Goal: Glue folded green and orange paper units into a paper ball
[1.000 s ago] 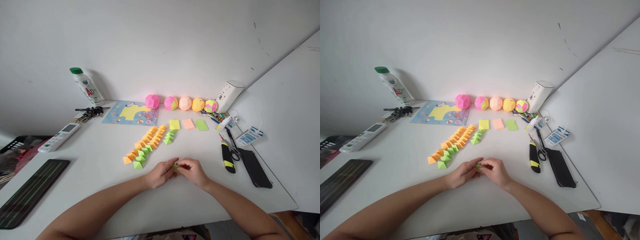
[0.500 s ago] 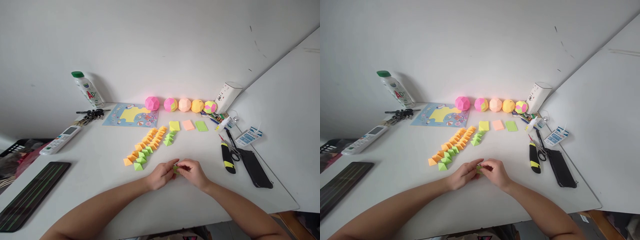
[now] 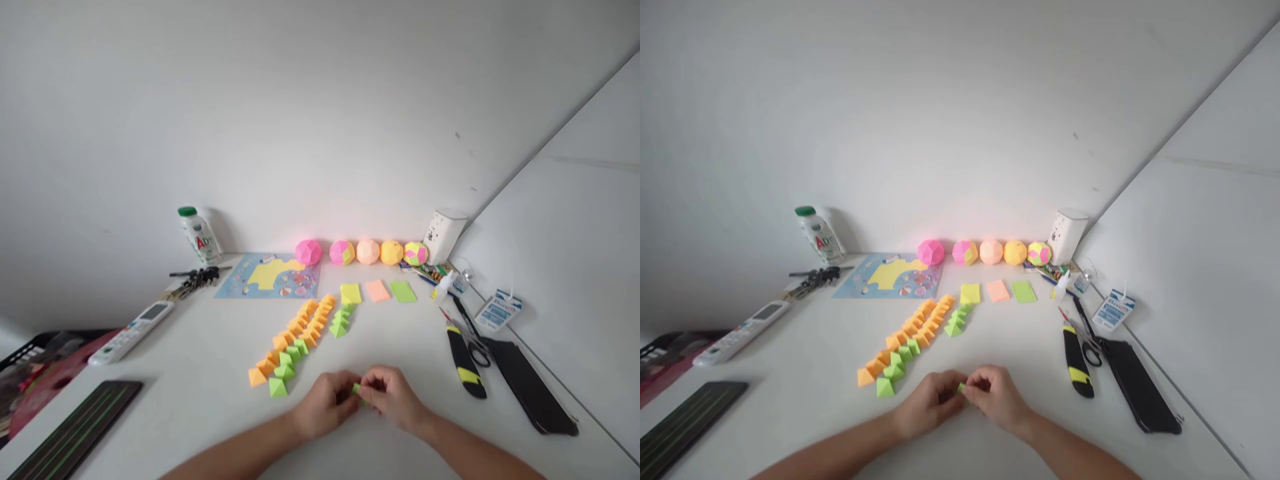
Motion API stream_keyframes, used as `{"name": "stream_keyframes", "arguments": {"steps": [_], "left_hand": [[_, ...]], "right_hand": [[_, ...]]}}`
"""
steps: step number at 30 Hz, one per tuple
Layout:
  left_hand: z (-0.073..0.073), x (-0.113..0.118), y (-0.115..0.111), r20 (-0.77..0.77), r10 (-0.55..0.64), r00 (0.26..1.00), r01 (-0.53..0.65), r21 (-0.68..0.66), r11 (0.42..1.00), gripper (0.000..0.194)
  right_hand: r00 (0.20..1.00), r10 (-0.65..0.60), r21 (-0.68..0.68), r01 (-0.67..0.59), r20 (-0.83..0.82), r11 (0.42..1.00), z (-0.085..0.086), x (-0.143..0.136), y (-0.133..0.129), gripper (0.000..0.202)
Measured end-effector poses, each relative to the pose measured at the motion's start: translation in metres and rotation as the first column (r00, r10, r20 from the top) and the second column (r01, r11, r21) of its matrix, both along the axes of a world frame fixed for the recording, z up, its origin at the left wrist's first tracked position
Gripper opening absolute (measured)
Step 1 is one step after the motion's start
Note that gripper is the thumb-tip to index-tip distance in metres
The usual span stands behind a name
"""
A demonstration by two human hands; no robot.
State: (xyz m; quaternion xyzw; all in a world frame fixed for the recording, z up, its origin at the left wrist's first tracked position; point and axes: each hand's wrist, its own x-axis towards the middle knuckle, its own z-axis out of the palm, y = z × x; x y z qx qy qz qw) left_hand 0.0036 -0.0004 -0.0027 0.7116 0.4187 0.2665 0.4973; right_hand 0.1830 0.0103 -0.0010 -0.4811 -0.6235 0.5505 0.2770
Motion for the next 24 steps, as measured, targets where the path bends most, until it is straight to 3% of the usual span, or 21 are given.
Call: {"name": "stream_keyframes", "arguments": {"steps": [3, 7, 14, 17, 24], "left_hand": [[-0.0045, 0.0018, 0.0038, -0.083, 0.071, 0.994, -0.072, -0.002, 0.997, 0.02], [-0.0058, 0.0031, 0.0053, -0.041, 0.084, 0.996, -0.084, -0.002, 0.996, 0.029], [-0.0091, 0.0026, 0.0082, 0.122, 0.128, 0.984, -0.115, -0.112, 0.987, 0.044], [-0.0107, 0.0031, 0.0084, 0.137, 0.127, 0.982, -0.111, -0.12, 0.987, 0.047], [-0.0114, 0.0042, 0.0069, 0.106, 0.141, 0.984, -0.134, -0.064, 0.989, 0.043]], "right_hand": [[0.999, -0.032, -0.035, 0.032, -0.005, 0.999, -0.0046, -0.001, 0.0018, 0.028], [0.999, -0.036, -0.027, 0.035, -0.015, 0.999, -0.0073, -0.0013, 0.0023, 0.031], [0.994, 0.056, 0.215, -0.075, 0.092, 0.974, -0.0063, 0.0009, 0.0003, 0.019], [0.991, 0.054, 0.179, -0.076, 0.126, 0.981, -0.0066, 0.0002, -0.0001, 0.019], [0.999, 0.034, 0.084, -0.037, 0.036, 0.996, -0.0062, -0.003, -0.0012, 0.019]]}}
